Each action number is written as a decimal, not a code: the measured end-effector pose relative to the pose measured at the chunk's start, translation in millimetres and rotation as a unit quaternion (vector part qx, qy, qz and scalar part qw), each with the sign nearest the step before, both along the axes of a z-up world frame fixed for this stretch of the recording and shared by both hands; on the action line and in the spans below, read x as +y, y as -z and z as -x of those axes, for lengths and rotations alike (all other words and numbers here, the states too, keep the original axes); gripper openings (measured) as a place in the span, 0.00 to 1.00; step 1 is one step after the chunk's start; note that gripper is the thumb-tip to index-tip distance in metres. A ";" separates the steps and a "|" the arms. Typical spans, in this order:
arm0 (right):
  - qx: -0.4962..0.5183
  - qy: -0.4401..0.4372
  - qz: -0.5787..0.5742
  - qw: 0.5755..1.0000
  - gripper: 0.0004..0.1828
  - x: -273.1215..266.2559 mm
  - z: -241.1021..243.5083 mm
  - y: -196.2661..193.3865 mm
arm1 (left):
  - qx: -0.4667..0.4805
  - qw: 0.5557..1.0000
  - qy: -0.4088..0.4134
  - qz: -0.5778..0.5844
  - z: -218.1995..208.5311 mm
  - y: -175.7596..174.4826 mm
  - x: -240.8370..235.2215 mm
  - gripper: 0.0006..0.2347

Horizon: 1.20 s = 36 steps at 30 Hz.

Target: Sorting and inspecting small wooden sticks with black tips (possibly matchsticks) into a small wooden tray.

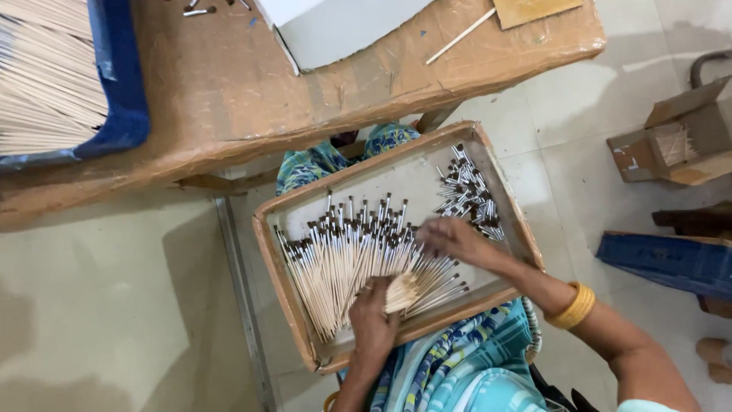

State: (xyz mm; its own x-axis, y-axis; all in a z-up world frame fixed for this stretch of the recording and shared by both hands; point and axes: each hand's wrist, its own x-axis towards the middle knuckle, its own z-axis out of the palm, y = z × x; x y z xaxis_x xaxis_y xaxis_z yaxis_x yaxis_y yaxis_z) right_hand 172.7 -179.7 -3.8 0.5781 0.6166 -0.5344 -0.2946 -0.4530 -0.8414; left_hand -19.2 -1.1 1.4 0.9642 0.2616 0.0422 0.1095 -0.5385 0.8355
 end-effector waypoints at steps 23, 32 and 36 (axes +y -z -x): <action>0.077 0.132 -0.213 0.965 0.08 10.2 2.1 -17.1 | 0.125 0.673 -0.083 0.724 -24.4 -12.0 2.5 0.15; 0.115 0.141 -0.250 0.951 0.09 5.3 10.1 -10.2 | 0.112 0.691 -0.085 0.709 -23.1 -10.2 0.1 0.15; 0.117 0.158 -0.238 0.951 0.09 3.5 11.2 -9.2 | 0.116 0.695 -0.077 0.705 -17.4 -2.0 0.3 0.14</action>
State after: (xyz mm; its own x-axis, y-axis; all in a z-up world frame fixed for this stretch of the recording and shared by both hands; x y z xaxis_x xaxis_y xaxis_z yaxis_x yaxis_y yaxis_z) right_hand 161.5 -176.2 5.4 0.6745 0.6361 -0.3747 -0.5573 0.1059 -0.8236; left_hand -1.8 -0.8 3.4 0.8583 -0.0138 -0.5129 0.2946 0.8317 0.4707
